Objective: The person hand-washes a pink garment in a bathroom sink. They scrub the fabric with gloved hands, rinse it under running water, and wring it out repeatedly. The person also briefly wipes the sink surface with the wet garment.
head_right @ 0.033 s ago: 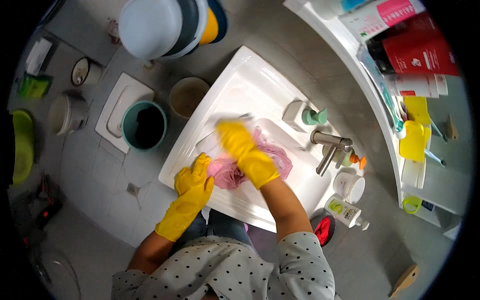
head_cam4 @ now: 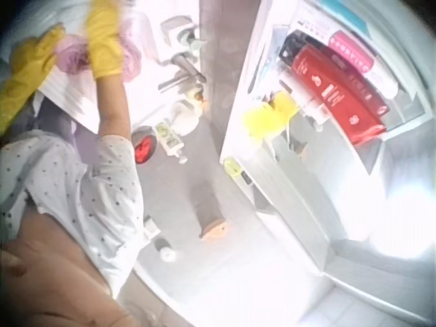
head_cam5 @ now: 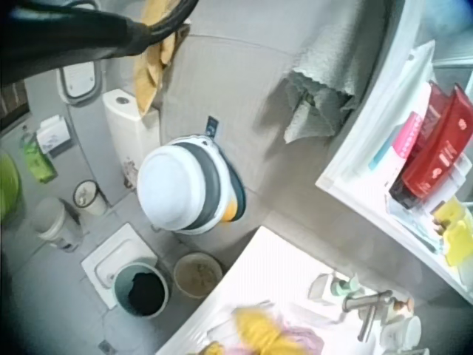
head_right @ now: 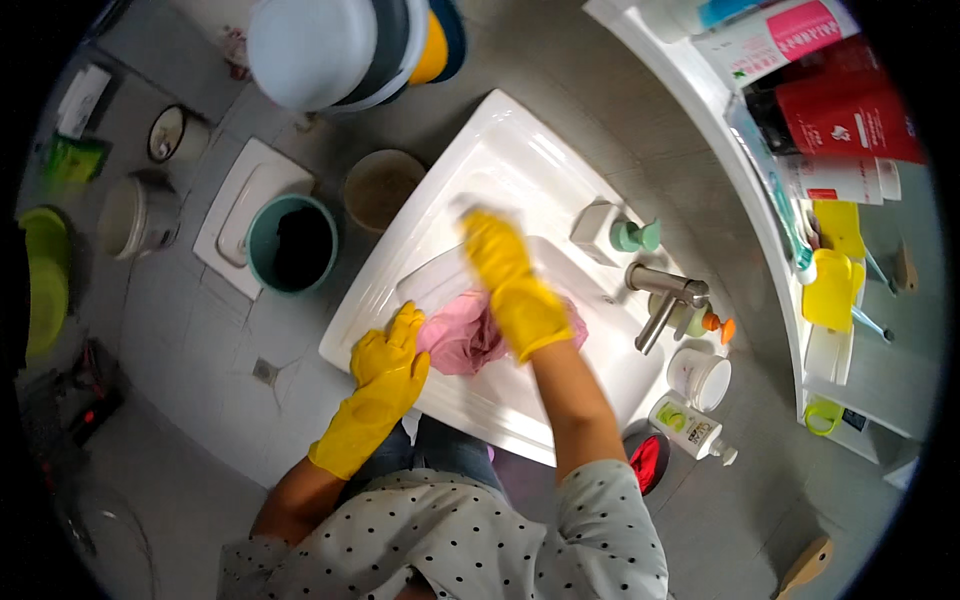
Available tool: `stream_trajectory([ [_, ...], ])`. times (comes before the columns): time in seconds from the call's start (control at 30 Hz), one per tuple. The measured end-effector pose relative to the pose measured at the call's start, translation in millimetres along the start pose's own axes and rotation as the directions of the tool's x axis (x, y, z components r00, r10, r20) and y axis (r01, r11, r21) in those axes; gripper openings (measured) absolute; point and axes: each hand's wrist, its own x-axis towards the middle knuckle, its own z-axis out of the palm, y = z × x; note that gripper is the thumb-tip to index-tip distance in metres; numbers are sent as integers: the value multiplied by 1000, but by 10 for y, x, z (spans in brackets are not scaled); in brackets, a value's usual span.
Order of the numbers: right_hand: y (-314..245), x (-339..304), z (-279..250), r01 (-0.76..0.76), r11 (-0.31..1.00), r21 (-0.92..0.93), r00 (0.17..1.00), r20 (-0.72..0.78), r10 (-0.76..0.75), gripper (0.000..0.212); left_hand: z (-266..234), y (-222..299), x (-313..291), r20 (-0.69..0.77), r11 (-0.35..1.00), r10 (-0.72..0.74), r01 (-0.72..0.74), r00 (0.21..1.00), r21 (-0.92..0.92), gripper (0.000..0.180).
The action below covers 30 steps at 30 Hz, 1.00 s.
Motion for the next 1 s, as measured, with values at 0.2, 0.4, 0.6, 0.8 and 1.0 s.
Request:
stream_trajectory([
  [0.2, -351, -397, 3, 597, 787, 160, 797, -5, -604, 29, 32, -62, -190, 1, 969, 201, -199, 980, 147, 61],
  [0.4, -561, -120, 196, 400, 898, 185, 916, -126, -382, 19, 330, -152, -266, 66, 965, -89, 103, 994, -242, 65],
  [0.6, -408, -186, 402, 392, 904, 172, 912, 55, -406, 22, 221, -39, -285, 27, 999, 26, -26, 999, -30, 78],
  [0.8, -422, -39, 247, 339, 918, 206, 941, -69, -332, 20, 85, 26, -191, 101, 996, -60, 65, 993, -54, 75],
  [1.0, -325, 56, -87, 371, 925, 80, 925, -122, -360, 29, -42, -171, -97, -118, 976, 105, -125, 987, -177, 57],
])
